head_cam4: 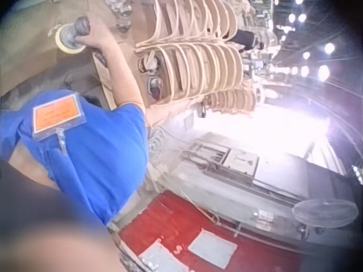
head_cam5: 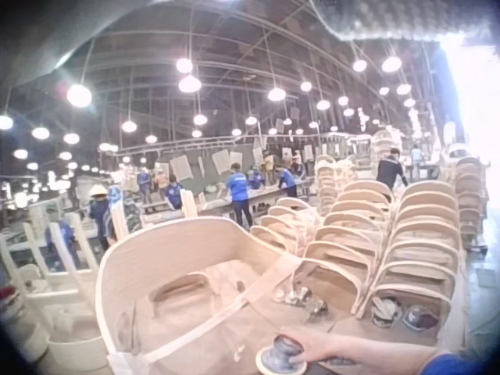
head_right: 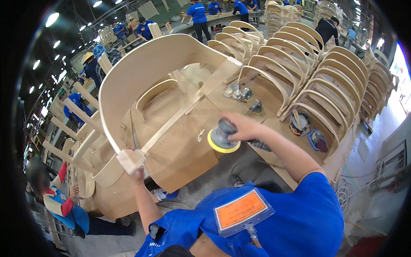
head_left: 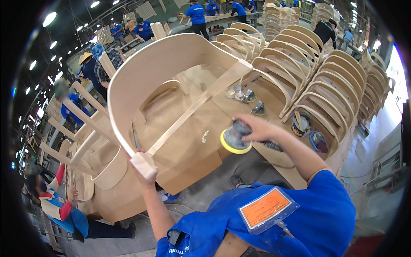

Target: The person sands a wooden chair frame using a handheld orbital sander, moving it along the curved backrest, legs, and seat supports. The person repositions the chair multiple times to access different surfaces and continues sanding until the clip ends.

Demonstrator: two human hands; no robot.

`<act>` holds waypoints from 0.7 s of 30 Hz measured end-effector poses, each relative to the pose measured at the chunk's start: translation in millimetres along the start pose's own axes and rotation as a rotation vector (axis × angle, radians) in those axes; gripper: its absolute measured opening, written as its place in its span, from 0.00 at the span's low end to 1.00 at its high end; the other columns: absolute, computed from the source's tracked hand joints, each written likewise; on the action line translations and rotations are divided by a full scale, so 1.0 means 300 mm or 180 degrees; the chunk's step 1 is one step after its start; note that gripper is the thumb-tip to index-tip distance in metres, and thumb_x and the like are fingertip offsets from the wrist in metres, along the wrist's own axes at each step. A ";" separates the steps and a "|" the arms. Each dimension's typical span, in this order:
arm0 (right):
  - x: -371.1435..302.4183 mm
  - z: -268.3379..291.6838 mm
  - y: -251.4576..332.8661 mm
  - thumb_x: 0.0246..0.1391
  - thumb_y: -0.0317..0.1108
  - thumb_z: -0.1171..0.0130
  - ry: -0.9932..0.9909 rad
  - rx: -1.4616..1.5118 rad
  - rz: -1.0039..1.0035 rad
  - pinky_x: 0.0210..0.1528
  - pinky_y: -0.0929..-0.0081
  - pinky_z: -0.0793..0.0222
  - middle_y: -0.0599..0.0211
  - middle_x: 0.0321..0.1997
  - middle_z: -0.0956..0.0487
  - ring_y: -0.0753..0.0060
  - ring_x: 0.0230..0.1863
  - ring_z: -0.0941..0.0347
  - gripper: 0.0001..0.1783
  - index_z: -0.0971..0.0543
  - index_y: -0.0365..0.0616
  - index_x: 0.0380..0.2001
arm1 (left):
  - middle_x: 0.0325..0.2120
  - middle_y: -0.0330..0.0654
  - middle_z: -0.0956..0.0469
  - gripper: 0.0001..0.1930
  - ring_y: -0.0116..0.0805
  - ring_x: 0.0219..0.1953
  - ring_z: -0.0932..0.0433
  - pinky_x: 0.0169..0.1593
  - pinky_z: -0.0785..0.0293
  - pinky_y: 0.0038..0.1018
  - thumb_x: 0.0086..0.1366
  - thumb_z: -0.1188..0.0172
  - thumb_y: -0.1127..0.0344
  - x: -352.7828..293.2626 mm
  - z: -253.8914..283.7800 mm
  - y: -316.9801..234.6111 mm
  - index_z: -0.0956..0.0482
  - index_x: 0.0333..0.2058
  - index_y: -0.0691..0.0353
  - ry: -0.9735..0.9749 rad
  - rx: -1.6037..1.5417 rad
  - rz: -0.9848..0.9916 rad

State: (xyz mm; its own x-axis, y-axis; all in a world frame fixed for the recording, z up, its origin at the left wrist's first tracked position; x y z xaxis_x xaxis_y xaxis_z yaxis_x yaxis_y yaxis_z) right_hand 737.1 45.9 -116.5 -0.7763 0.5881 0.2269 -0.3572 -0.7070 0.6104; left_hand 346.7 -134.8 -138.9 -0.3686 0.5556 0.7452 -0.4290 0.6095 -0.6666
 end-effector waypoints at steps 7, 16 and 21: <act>0.208 -0.384 -0.636 0.37 0.35 0.36 0.0249 -0.0190 -0.1748 0.55 0.59 0.34 0.39 0.54 0.33 0.41 0.56 0.34 0.45 0.41 0.56 0.62 | 0.44 0.43 0.33 0.52 0.36 0.46 0.31 0.51 0.31 0.35 0.44 0.39 0.26 0.223 0.149 0.115 0.41 0.55 0.63 -0.0463 0.0309 -0.0180; 0.644 -0.575 -1.083 0.41 0.28 0.40 0.0475 -0.0195 -0.2213 0.53 0.57 0.31 0.45 0.60 0.39 0.43 0.55 0.31 0.43 0.43 0.60 0.62 | 0.42 0.44 0.32 0.51 0.38 0.44 0.31 0.51 0.34 0.34 0.47 0.56 0.18 0.327 0.359 0.206 0.37 0.52 0.63 -0.1015 0.0227 -0.0029; 0.862 -0.669 -1.183 0.42 0.28 0.38 0.0449 0.0011 -0.2300 0.51 0.58 0.30 0.46 0.61 0.41 0.46 0.54 0.30 0.42 0.42 0.61 0.61 | 0.36 0.44 0.29 0.56 0.38 0.40 0.29 0.48 0.33 0.33 0.48 0.68 0.15 0.328 0.230 0.092 0.38 0.54 0.67 -0.1250 0.0898 -0.0121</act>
State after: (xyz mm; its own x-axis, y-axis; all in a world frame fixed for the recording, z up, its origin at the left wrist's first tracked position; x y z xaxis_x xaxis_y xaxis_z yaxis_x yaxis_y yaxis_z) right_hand 558.9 369.8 -426.8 -0.4075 0.8505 -0.3326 -0.8034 -0.1607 0.5733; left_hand 241.5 -102.4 -83.0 -0.6083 0.2474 0.7541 -0.6351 0.4180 -0.6495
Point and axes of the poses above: each hand's wrist, its own x-axis towards the middle knuckle, its own z-axis out of the back of the hand, y = z × x, the point moved 5 cm from there along x, towards the middle knuckle
